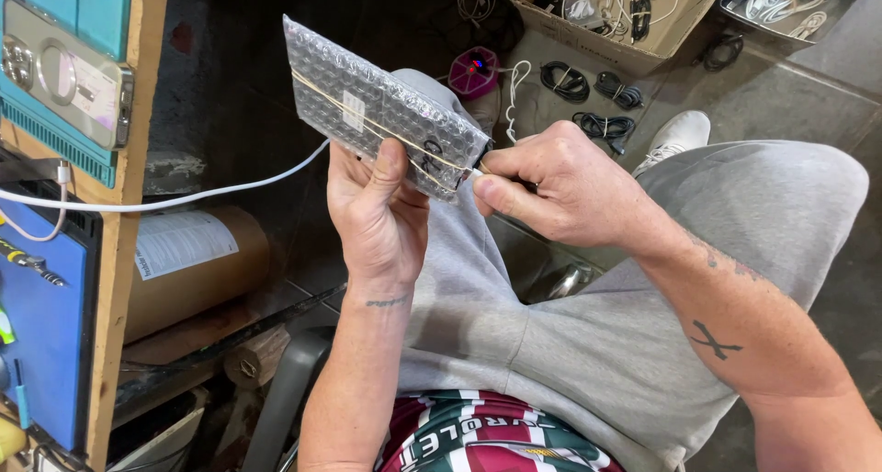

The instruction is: Sorting through a box of electronic cables, untangling them, coiling them for storage, and testing a smartphone by plugging it in.

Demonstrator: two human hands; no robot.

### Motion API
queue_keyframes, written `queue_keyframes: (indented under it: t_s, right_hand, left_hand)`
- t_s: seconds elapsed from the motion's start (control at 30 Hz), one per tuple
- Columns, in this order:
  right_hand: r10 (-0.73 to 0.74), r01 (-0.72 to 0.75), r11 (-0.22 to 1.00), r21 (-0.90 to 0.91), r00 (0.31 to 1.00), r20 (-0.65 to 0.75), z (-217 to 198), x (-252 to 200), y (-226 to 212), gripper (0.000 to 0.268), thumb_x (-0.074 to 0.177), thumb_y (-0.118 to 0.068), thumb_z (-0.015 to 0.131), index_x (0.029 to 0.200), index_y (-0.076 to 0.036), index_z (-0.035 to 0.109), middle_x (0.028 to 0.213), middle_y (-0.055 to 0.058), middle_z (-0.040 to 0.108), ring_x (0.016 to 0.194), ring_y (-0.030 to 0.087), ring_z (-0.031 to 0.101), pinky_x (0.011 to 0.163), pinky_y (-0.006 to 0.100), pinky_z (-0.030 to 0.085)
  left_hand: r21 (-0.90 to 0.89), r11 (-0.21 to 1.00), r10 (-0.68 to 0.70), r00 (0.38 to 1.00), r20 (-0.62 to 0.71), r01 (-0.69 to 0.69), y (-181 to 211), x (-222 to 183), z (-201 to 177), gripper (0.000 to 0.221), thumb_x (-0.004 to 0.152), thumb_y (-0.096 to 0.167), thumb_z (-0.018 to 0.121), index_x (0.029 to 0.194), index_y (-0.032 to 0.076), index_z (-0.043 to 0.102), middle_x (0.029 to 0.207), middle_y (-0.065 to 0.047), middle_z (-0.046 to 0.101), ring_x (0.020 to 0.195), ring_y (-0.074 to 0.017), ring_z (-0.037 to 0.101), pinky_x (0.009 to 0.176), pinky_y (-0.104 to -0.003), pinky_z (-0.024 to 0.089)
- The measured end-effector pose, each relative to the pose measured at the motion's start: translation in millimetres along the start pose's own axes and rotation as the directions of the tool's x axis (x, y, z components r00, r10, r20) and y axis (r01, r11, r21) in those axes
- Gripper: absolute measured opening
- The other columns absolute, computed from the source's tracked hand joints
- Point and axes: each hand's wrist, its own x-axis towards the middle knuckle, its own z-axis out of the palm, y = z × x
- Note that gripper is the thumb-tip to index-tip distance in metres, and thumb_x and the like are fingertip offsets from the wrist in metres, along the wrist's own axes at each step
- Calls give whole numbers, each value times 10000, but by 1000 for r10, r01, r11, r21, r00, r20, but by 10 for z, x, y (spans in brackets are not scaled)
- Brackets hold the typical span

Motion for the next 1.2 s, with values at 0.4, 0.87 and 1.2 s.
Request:
queue_keyframes:
  t_s: [0.4,0.87,1.2]
  right_hand:
    - [46,-46,997,-64,999,-8,25,-3,5,311,1117,-187,699,844,-81,805,611,163,696,519,291,668,530,382,544]
    - [181,-349,756,-553,924,-336,-696,103,1025,279,1212,-190,654,1337,6,809,952,7,869,658,172,714,798,401,577]
    - [239,-374,639,-672,927,-289,-511,262,1421,285,1152,-258,618,1275,-97,818,898,-47,857,927,344,788,787,550,566]
  left_hand:
    - [168,963,190,974,124,-209,-14,-19,-103,548,1106,44,775,1556,154,483,1332,-180,791,1158,-340,826,956,-548,739]
    - [273,950,194,972,-129,-153,-269,364,-857,789,940,145,901,1609,84,487,1255,-81,758,1081,-244,765,814,-376,677]
    - [345,893,319,947,-28,-290,-302,371,-941,789,1002,125,883,1633,32,419,1409,-164,707,1260,-305,746,1104,-452,673]
